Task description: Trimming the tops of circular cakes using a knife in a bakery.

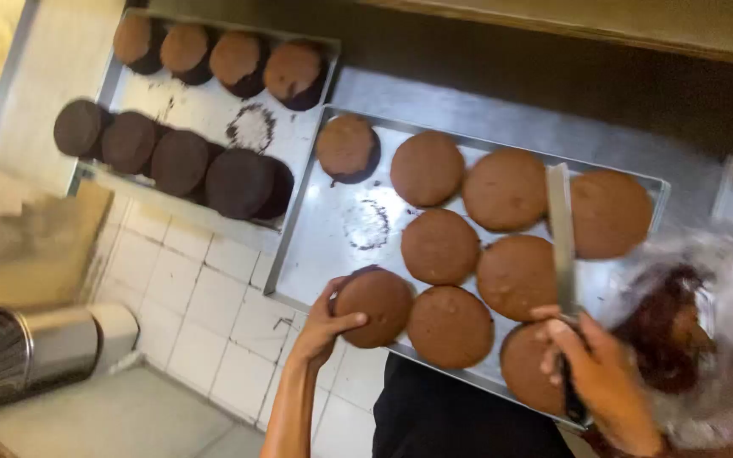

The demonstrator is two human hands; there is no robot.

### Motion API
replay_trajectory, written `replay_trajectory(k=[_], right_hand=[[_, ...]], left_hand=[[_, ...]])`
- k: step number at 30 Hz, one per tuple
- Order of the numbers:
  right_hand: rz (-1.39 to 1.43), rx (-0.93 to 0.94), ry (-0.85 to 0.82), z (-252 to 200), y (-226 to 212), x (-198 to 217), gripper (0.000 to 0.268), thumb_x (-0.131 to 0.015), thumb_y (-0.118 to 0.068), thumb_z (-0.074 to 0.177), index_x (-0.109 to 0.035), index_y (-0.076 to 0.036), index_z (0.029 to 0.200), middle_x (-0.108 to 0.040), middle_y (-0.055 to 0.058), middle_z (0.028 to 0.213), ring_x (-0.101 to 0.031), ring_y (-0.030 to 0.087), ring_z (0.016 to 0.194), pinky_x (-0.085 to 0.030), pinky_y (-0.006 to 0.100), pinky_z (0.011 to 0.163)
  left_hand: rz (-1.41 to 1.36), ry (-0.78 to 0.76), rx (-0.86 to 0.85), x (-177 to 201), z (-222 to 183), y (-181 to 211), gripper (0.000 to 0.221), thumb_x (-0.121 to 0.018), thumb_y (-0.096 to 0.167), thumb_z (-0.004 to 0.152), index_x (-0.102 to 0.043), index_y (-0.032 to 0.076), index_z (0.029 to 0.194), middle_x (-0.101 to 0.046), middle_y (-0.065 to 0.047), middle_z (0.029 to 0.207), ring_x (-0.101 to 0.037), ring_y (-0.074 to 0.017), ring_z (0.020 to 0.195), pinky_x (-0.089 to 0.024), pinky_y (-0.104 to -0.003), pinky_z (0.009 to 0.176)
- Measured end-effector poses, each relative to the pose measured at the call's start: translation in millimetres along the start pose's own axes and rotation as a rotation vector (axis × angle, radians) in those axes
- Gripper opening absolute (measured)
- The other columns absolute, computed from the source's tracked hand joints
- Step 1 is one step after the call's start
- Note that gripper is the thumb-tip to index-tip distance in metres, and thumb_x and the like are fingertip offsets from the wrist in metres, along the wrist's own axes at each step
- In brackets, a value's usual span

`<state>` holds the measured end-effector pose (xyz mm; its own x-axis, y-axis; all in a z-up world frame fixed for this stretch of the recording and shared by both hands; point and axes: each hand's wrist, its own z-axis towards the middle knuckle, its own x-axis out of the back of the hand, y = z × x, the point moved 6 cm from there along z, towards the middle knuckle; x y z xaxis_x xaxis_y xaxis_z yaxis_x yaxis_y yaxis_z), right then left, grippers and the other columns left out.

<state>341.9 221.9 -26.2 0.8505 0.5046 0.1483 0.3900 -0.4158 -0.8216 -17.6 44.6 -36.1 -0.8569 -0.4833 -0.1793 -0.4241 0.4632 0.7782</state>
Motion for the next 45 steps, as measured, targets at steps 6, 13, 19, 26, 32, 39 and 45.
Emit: replay_trajectory(k=[6,13,19,26,32,39,45], right_hand=[[0.569,0.143,-0.21,-34.3,-17.7,-26.8,0.048,-0.049,-0.041,0.117,-0.071,0.0,0.131,-0.056,0.009,0.062,-0.05,0.013,0.046,-0.045,0.026,0.05],[1.384,-0.247,0.027,-27.7,-10.6,16.2,0.046,-0.036,-0.03,0.101,-0.055,-0.004,0.134,-0.068,0.008,0.114,-0.075,0.017,0.077,-0.061,0.035,0.07],[1.449,-0.349,0.262,-47.9,-7.1,71.6,0.04,-0.036,-0.024,0.105,-0.058,-0.002,0.131,-0.069,0.007,0.113,-0.073,0.015,0.079,-0.06,0.028,0.062],[-0.654,0.506,0.999,-143.7,14.2,154.6,0.021,-0.068,-0.022,0.095,-0.075,-0.005,0.105,-0.069,0.009,0.089,-0.068,0.025,0.074,-0.055,0.038,0.064],[-0.678,0.586,0.953,-137.4,11.4,162.4,0.021,-0.073,-0.018,0.085,-0.077,-0.007,0.102,-0.067,0.009,0.087,-0.067,0.027,0.073,-0.055,0.04,0.065],[-0.726,0.563,0.869,-151.2,28.2,162.5,0.028,-0.076,-0.02,0.078,-0.076,-0.006,0.102,-0.065,0.012,0.086,-0.066,0.028,0.075,-0.055,0.04,0.067],[-0.777,0.668,0.796,-120.6,51.9,161.0,0.022,-0.075,-0.023,0.079,-0.079,-0.009,0.096,-0.071,0.008,0.084,-0.068,0.02,0.066,-0.057,0.033,0.056]], left_hand=[[0.318,0.145,-0.363,-123.5,-68.6,91.7,0.098,-0.093,0.019,0.059,-0.049,0.01,0.146,-0.067,-0.016,0.133,-0.066,-0.0295,0.122,-0.054,-0.046,0.105],[0.382,-0.123,-0.697,-241.8,-28.9,4.3,0.095,-0.087,0.031,0.082,-0.035,0.019,0.161,-0.051,-0.03,0.128,-0.039,-0.05,0.11,-0.029,-0.06,0.094],[-0.67,-0.603,-0.048,-336.9,0.5,-0.8,0.096,-0.068,0.065,0.084,-0.042,0.008,0.156,-0.048,-0.012,0.16,-0.043,-0.0333,0.148,-0.032,-0.052,0.123],[-0.757,-0.43,0.289,-337.6,20.3,-41.1,0.077,-0.071,0.048,0.082,-0.049,0.012,0.147,-0.056,-0.014,0.148,-0.052,-0.0374,0.136,-0.038,-0.057,0.115],[-0.489,-0.647,0.258,-356.2,4.4,-35.8,0.078,-0.081,0.036,0.082,-0.049,0.005,0.146,-0.059,-0.017,0.142,-0.056,-0.036,0.133,-0.043,-0.055,0.116],[-0.307,-0.634,0.285,-341.2,11.5,-12.6,0.075,-0.083,0.03,0.078,-0.055,-0.003,0.139,-0.065,-0.02,0.132,-0.063,-0.0337,0.122,-0.051,-0.05,0.108],[-0.113,-0.694,0.27,-353.8,4.9,14.6,0.071,-0.084,0.029,0.078,-0.059,-0.004,0.136,-0.069,-0.015,0.126,-0.067,-0.0267,0.116,-0.055,-0.042,0.102]])
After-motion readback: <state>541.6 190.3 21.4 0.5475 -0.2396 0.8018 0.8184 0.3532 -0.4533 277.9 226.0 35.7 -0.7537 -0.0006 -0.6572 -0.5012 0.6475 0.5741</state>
